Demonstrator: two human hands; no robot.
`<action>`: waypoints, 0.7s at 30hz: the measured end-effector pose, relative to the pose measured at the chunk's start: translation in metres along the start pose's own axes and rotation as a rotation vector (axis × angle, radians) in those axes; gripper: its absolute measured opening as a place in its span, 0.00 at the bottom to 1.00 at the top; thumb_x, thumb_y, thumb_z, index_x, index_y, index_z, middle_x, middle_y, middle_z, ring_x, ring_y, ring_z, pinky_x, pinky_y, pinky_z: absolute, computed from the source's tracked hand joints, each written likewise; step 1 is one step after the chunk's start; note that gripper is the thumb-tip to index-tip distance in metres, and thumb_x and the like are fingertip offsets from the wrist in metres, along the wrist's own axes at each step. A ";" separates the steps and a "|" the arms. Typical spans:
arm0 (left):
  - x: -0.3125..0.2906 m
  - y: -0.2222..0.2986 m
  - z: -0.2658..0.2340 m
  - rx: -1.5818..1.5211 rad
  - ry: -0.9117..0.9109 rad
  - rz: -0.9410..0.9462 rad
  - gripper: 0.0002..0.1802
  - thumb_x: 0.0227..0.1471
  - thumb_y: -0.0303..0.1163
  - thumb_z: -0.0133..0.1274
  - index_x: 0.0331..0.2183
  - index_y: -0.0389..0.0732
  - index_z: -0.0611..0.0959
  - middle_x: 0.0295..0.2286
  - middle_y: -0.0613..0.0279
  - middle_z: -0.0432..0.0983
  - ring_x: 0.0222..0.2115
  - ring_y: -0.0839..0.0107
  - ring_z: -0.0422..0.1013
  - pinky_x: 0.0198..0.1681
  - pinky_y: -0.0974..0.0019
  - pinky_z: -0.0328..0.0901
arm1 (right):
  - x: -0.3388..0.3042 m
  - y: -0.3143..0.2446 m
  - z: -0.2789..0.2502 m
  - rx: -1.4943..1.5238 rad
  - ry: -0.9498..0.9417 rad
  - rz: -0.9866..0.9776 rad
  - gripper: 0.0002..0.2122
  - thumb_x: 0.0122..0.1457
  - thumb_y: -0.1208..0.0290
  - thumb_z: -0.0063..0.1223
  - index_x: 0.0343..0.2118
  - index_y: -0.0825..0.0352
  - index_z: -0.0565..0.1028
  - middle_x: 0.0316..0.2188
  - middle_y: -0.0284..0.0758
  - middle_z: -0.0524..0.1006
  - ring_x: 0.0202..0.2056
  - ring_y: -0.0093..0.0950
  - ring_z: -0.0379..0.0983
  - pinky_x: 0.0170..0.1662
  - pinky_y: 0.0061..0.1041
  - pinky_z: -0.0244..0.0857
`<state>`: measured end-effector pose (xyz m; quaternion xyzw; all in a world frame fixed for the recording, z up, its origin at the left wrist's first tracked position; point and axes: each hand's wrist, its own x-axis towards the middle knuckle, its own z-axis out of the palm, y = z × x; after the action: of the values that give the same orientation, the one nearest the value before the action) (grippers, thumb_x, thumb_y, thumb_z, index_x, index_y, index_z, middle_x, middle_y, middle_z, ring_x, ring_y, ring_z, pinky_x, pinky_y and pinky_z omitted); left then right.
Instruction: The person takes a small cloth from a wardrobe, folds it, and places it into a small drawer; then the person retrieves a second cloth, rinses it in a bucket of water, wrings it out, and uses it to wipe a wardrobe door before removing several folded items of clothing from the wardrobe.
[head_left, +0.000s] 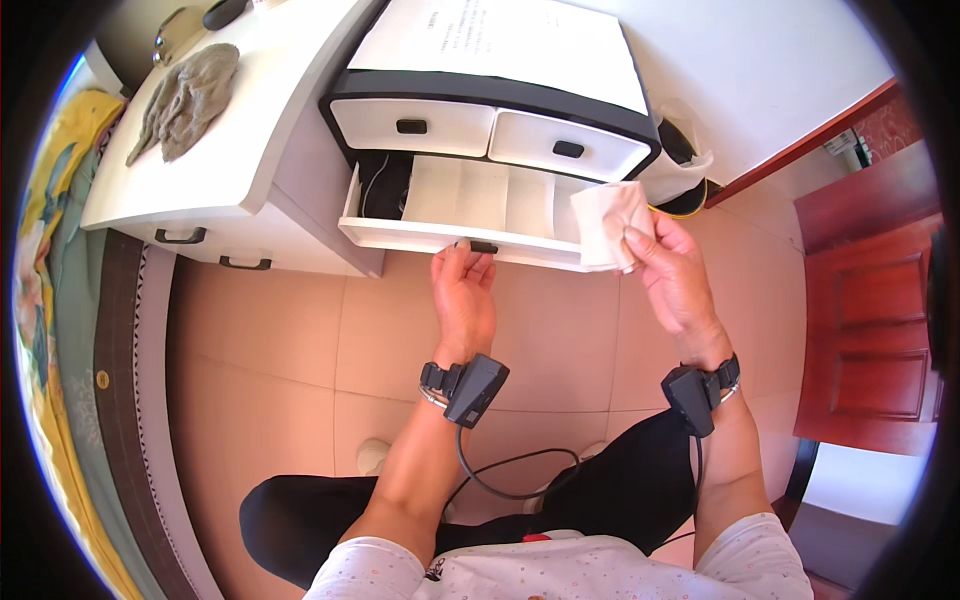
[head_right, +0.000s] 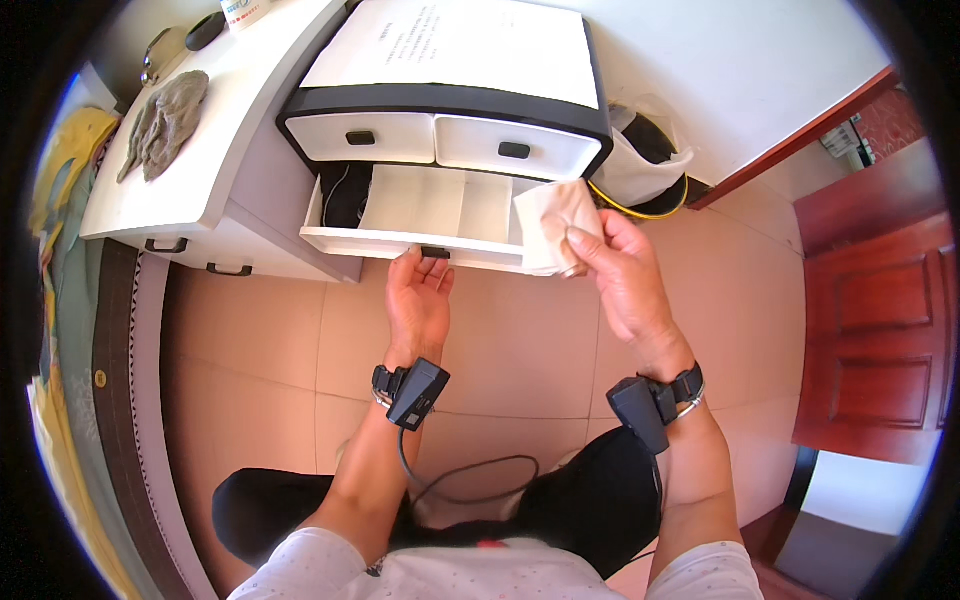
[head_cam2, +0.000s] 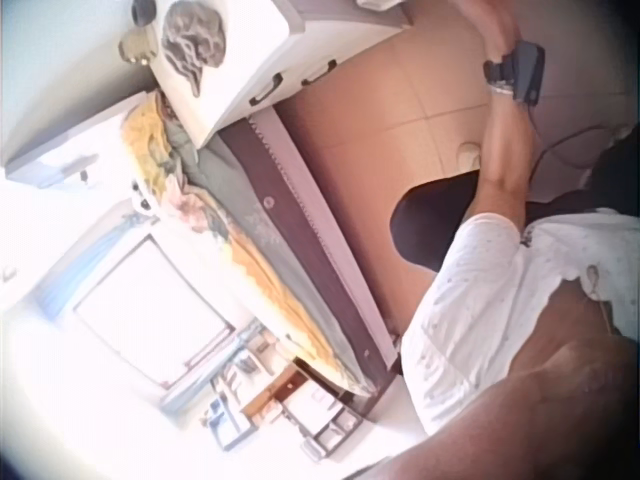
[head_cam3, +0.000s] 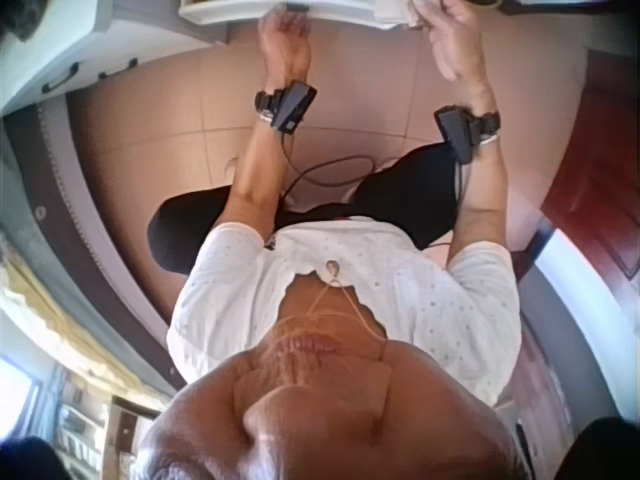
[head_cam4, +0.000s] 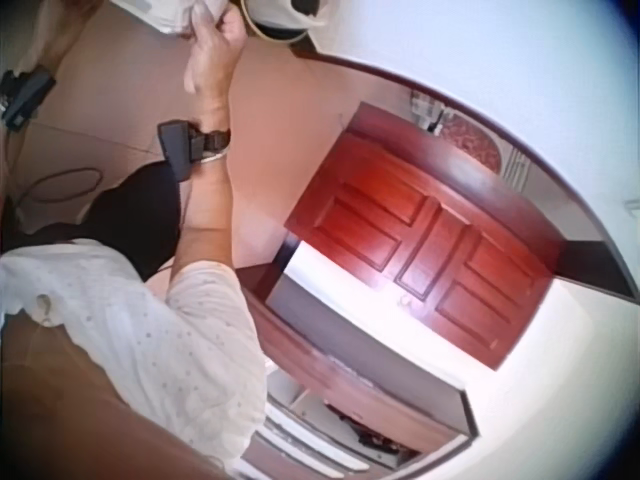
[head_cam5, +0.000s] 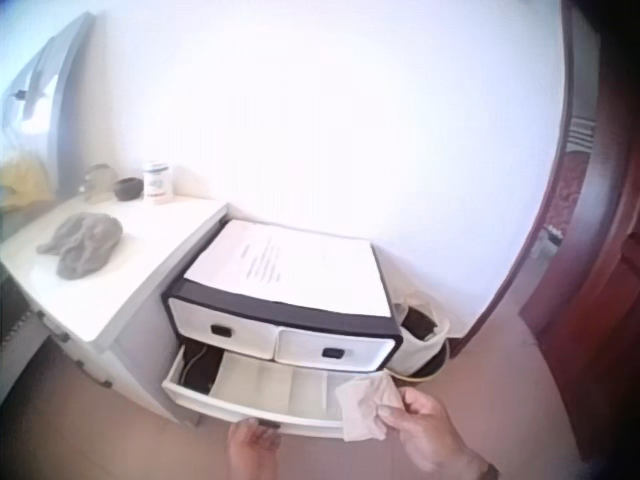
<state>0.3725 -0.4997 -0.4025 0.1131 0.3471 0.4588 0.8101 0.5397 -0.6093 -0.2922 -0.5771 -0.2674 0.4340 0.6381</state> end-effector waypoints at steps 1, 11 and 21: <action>-0.004 0.001 -0.001 0.000 0.002 0.002 0.09 0.48 0.37 0.51 0.31 0.47 0.70 0.28 0.68 0.69 0.32 0.71 0.64 0.41 0.63 0.57 | 0.001 -0.002 0.000 0.001 -0.003 0.001 0.09 0.56 0.72 0.49 0.37 0.70 0.69 0.30 0.29 0.73 0.31 0.17 0.67 0.36 0.19 0.62; -0.021 -0.001 -0.008 -0.025 0.008 -0.027 0.09 0.47 0.34 0.52 0.30 0.47 0.68 0.26 0.67 0.70 0.29 0.73 0.66 0.38 0.68 0.59 | 0.010 0.000 0.020 -0.012 -0.002 0.049 0.07 0.55 0.73 0.48 0.35 0.69 0.69 0.29 0.31 0.73 0.30 0.18 0.68 0.35 0.20 0.64; -0.020 -0.001 -0.010 -0.008 0.003 -0.004 0.09 0.49 0.34 0.51 0.31 0.46 0.68 0.26 0.66 0.69 0.29 0.73 0.65 0.38 0.67 0.60 | 0.006 -0.005 0.020 0.018 0.057 0.011 0.07 0.54 0.74 0.48 0.35 0.70 0.69 0.31 0.32 0.73 0.32 0.19 0.69 0.38 0.21 0.64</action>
<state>0.3604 -0.5180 -0.4012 0.1085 0.3469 0.4587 0.8109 0.5270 -0.5942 -0.2842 -0.5850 -0.2420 0.4233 0.6481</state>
